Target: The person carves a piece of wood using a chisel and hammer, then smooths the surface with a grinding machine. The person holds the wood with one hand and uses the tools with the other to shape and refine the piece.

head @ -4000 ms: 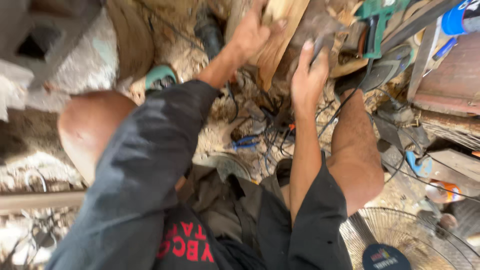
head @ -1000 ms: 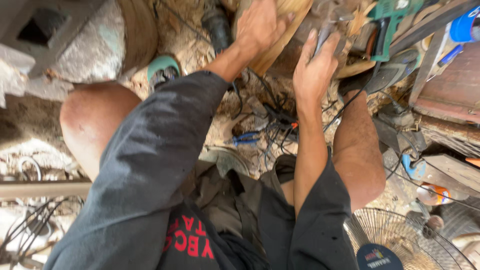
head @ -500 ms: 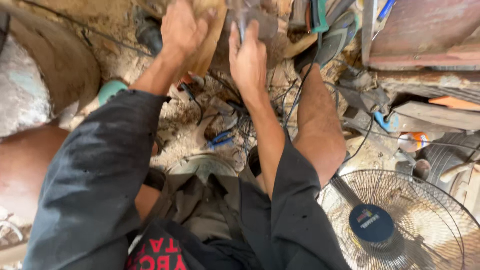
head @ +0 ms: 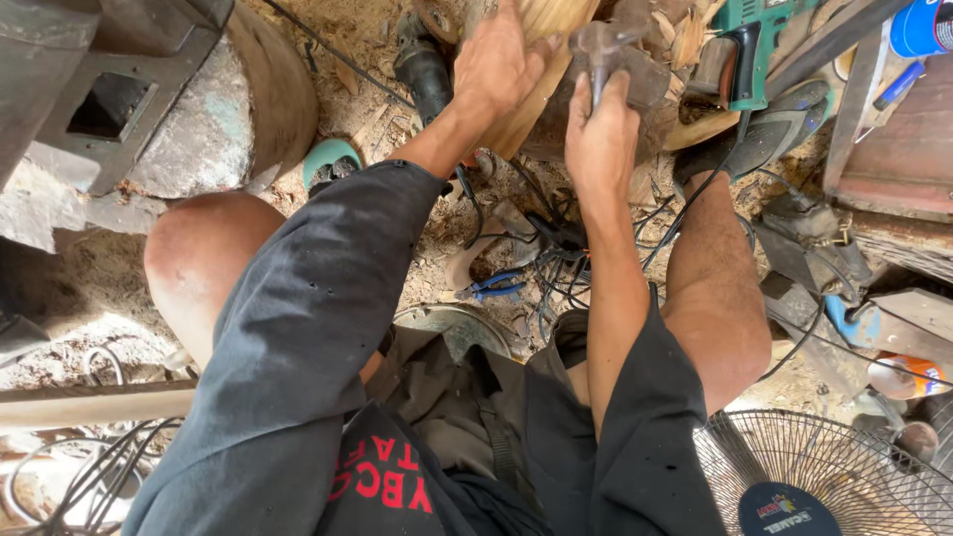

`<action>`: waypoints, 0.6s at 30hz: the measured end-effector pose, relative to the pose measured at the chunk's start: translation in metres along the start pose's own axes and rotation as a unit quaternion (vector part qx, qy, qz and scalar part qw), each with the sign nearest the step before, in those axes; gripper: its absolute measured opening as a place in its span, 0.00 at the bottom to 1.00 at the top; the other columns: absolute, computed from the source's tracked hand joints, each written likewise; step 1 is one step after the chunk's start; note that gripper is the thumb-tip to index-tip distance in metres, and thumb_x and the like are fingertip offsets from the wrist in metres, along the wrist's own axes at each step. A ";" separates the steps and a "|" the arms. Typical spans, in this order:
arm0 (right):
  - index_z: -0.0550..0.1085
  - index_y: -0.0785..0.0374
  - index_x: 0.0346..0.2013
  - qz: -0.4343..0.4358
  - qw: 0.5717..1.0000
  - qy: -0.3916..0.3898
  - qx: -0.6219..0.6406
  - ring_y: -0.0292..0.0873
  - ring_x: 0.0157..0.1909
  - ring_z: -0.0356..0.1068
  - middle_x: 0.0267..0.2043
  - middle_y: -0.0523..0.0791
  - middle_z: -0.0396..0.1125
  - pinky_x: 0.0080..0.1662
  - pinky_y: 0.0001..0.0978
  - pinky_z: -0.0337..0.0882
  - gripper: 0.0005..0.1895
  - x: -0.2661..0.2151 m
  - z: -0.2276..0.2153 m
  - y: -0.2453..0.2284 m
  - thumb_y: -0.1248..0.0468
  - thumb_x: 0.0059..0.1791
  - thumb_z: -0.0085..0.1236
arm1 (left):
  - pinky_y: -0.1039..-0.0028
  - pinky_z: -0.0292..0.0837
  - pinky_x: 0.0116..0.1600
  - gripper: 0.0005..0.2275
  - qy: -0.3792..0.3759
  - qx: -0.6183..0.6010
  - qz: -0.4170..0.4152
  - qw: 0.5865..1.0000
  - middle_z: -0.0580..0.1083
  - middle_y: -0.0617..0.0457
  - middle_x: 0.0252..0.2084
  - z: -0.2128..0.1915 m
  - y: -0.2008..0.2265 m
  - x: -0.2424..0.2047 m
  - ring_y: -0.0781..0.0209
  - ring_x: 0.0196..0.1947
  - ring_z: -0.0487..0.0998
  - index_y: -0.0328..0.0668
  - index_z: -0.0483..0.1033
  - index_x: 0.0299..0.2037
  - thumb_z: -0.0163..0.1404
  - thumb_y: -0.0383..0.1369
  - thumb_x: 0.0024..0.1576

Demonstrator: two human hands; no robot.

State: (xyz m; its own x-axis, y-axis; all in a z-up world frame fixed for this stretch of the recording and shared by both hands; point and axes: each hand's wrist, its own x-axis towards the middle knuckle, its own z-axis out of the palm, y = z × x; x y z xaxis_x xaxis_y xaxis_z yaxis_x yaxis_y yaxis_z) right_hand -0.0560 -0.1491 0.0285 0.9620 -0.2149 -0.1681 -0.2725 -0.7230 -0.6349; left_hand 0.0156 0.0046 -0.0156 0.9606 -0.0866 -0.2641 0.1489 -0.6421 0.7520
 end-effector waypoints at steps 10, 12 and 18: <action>0.69 0.70 0.49 -0.004 0.999 0.037 0.019 0.50 0.24 0.74 0.24 0.53 0.71 0.29 0.46 0.69 0.20 0.006 0.002 0.006 0.52 0.59 0.47 | 0.48 0.73 0.54 0.31 0.028 0.013 0.005 1.000 0.74 0.33 0.52 0.000 -0.001 0.003 0.30 0.50 0.78 0.40 0.58 0.67 0.55 0.48 0.60; 0.70 0.70 0.46 -0.015 0.998 0.053 0.039 0.52 0.27 0.74 0.27 0.54 0.72 0.32 0.48 0.70 0.21 0.012 0.006 0.009 0.52 0.59 0.49 | 0.46 0.71 0.52 0.36 0.046 -0.013 0.025 0.999 0.66 0.33 0.59 -0.005 -0.001 0.006 0.29 0.51 0.75 0.45 0.53 0.72 0.55 0.45 0.55; 0.74 0.67 0.40 -0.045 0.988 0.115 0.091 0.46 0.30 0.71 0.29 0.46 0.70 0.34 0.41 0.71 0.21 -0.004 0.010 0.041 0.50 0.62 0.53 | 0.46 0.57 0.65 0.51 -0.061 0.126 -0.001 0.990 0.51 0.38 0.67 0.008 0.008 -0.016 0.39 0.68 0.53 0.53 0.46 0.75 0.66 0.55 0.45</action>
State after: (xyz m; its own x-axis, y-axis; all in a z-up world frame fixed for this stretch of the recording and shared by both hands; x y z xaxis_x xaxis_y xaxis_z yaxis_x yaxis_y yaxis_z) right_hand -0.0710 -0.1714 -0.0045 0.9480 -0.3129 0.0575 -0.1583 -0.6207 -0.7679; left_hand -0.0006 -0.0049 -0.0099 0.9224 -0.1673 -0.3480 0.0722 -0.8105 0.5812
